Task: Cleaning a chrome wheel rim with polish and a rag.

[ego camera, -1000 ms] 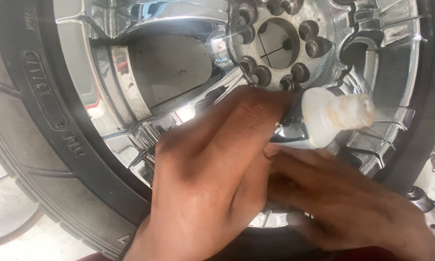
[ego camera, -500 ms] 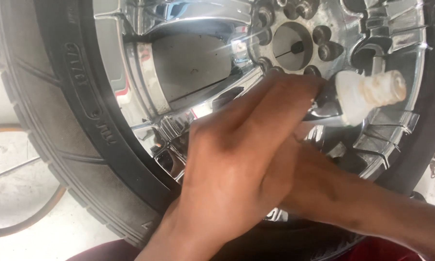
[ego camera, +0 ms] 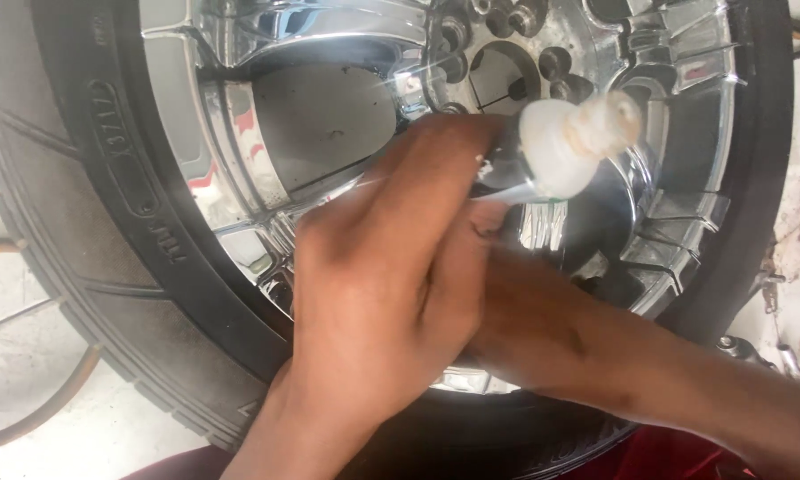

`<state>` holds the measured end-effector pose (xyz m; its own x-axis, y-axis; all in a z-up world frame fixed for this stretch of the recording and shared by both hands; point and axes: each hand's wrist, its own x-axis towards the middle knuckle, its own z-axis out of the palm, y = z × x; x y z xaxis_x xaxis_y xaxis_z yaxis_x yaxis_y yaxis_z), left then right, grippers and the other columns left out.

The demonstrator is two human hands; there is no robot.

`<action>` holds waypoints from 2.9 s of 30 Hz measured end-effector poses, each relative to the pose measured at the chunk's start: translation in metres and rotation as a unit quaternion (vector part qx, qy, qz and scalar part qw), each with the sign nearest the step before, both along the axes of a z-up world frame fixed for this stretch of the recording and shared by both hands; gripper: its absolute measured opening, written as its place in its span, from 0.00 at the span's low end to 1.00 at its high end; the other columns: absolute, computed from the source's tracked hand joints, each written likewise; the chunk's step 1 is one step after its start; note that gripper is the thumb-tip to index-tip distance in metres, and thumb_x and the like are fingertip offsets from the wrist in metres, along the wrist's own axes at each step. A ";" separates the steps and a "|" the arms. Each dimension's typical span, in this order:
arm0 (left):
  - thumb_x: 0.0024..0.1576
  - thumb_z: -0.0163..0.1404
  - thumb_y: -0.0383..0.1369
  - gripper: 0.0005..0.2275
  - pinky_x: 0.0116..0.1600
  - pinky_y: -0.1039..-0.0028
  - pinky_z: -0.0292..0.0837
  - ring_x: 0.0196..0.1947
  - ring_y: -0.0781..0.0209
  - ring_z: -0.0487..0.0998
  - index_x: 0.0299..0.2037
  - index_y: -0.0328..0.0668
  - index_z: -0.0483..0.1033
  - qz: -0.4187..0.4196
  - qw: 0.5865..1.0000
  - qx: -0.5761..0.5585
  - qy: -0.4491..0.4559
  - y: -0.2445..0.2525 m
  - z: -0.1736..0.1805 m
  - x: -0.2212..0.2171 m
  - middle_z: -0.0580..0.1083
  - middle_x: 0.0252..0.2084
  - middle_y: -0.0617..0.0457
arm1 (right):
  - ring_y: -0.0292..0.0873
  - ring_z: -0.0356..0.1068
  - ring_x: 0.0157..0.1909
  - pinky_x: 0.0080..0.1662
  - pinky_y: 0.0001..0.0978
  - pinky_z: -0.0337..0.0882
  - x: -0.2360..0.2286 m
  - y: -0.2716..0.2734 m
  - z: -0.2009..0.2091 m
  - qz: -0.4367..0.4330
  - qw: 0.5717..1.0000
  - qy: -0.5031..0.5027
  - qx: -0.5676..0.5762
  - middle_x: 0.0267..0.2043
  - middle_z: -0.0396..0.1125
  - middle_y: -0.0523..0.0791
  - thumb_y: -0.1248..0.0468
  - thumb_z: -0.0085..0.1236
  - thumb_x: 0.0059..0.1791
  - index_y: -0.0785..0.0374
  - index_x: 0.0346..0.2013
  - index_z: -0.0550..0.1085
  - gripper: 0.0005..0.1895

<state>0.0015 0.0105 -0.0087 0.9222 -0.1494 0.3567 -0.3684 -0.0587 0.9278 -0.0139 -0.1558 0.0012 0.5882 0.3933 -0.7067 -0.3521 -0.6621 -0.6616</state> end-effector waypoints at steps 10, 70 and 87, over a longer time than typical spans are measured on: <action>0.67 0.51 0.19 0.11 0.46 0.77 0.82 0.47 0.56 0.84 0.56 0.37 0.68 0.014 0.998 -0.054 -0.015 -0.006 -0.006 0.000 0.75 0.55 0.46 | 0.50 0.77 0.39 0.36 0.41 0.77 -0.001 0.010 -0.019 -0.005 0.996 -0.090 -0.013 0.37 0.74 0.51 0.62 0.63 0.42 0.66 0.36 0.74 0.12; 0.72 0.49 0.20 0.09 0.47 0.80 0.76 0.41 0.64 0.81 0.60 0.34 0.69 0.102 0.988 0.105 -0.050 -0.007 -0.011 -0.004 0.75 0.44 0.48 | 0.56 0.74 0.46 0.43 0.45 0.73 0.001 -0.010 -0.004 0.186 0.960 -0.206 0.044 0.47 0.73 0.51 0.63 0.51 0.50 0.64 0.46 0.74 0.12; 0.72 0.50 0.21 0.07 0.45 0.79 0.75 0.40 0.65 0.82 0.58 0.33 0.70 0.100 0.986 0.126 -0.038 -0.010 -0.008 -0.001 0.76 0.46 0.48 | 0.57 0.75 0.43 0.40 0.47 0.73 0.002 -0.002 -0.026 0.179 0.959 -0.220 0.030 0.42 0.75 0.51 0.61 0.56 0.48 0.64 0.42 0.75 0.12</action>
